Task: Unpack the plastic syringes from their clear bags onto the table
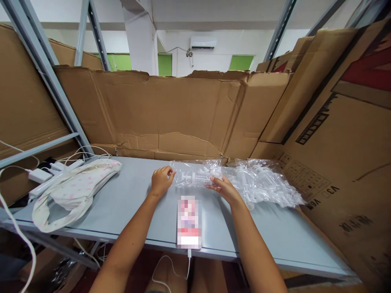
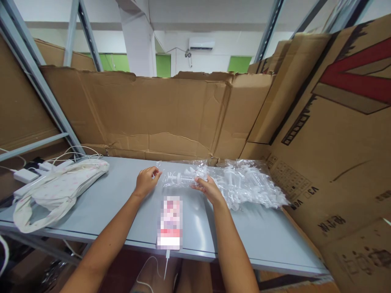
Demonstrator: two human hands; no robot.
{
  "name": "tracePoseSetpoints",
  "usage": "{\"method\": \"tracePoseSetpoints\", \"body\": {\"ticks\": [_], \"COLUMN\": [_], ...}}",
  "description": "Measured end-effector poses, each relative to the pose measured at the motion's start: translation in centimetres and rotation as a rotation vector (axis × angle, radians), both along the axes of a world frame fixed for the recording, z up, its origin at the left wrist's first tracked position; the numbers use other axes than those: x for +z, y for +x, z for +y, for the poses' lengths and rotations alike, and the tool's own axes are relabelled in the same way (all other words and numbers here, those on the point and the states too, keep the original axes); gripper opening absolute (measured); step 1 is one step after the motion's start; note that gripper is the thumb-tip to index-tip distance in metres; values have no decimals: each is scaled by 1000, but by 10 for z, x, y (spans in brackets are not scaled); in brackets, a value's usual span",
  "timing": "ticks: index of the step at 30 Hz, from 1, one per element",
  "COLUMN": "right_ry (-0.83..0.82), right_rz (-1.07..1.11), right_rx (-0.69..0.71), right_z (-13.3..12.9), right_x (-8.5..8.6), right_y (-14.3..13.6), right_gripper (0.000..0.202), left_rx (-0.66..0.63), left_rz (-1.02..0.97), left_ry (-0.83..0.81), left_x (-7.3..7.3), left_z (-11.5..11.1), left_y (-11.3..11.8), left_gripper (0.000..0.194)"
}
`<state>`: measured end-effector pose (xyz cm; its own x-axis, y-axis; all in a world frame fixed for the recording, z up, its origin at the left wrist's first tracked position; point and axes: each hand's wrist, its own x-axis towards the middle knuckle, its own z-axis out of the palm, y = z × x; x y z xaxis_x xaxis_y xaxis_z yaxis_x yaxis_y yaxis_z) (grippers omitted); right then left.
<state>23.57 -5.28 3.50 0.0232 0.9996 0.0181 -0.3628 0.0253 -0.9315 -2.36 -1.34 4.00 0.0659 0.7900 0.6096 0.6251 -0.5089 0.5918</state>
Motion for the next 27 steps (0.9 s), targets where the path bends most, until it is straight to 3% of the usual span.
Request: {"method": "tracePoseSetpoints", "body": {"ticks": [4,9,11,14,17,20,24,27], "right_ry": [-14,-4,2,6,9,20,29,26], "right_rz": [18,89,99,82,65,48,34,36], "right_rx": [-9,3,34,34,7,-11,4,27], "right_z": [1,1,2,3,5,6,5,4], "right_x": [-1,-1,-2,-4,-6,-8,-6,-5], "right_y": [2,8,9,10,11,10,6,3], "right_gripper": [26,27,29,30,29,25,24,28], "left_rx": [96,66,34,98,188,46,-240,-300], "left_rz": [9,-443,-528,-510,-452,-645,-1070,-1081], "left_ry": [-74,-268,-321,-285,-97,-35,-452,-649], "left_x": [0,-1,-3,-4,2,12,20,16], "left_z": [2,15,21,22,16,9,9,15], "left_y": [-4,-12,-15,-17,-15,-14,-21,-30], "left_gripper": [16,21,21,17,13,16,25,28]}}
